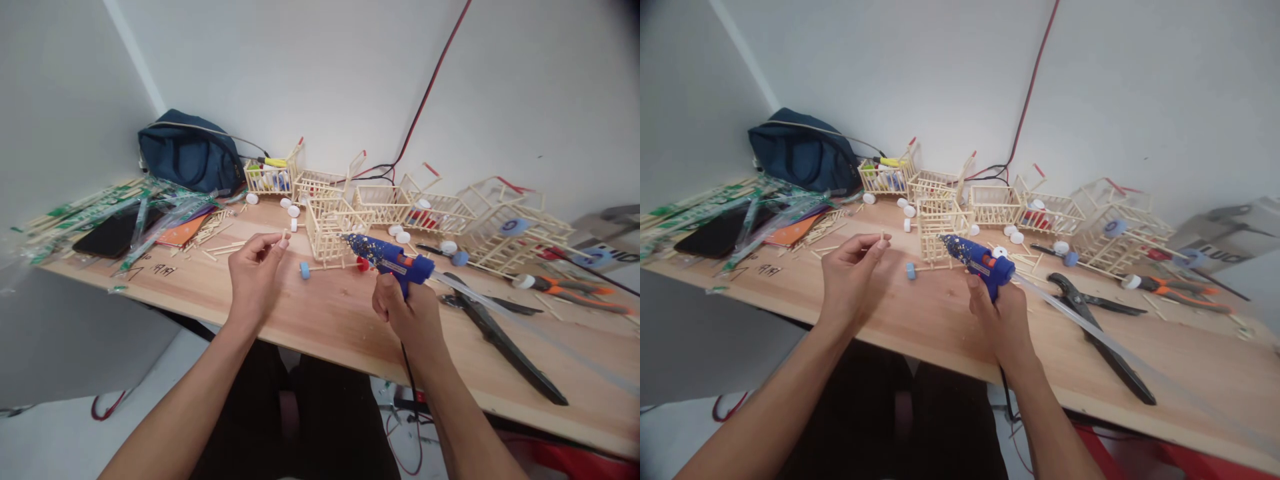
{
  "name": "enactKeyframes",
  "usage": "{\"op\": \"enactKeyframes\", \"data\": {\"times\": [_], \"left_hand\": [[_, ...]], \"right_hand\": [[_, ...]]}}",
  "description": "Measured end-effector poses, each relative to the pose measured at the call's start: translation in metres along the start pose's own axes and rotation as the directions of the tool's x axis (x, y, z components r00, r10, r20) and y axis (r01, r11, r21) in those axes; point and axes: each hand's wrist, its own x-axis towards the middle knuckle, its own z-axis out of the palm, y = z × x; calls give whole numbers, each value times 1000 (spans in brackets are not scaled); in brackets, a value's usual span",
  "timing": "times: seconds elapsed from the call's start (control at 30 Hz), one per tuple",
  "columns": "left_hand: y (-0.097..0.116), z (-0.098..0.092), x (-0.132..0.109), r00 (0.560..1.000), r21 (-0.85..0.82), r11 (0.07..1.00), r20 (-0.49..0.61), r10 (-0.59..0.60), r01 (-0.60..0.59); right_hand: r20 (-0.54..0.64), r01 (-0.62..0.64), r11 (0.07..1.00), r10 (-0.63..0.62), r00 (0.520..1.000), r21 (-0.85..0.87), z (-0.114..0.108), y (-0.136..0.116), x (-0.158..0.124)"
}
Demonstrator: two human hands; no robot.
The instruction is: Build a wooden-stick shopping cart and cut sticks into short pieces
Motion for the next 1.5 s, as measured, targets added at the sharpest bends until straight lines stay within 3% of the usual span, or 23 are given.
{"op": "enactKeyframes", "data": {"times": [1.5], "left_hand": [[0,-1,0,1000,9,1000,-7,-5,5]], "right_hand": [[-84,20,999,-16,996,47,-10,10,-3]]}}
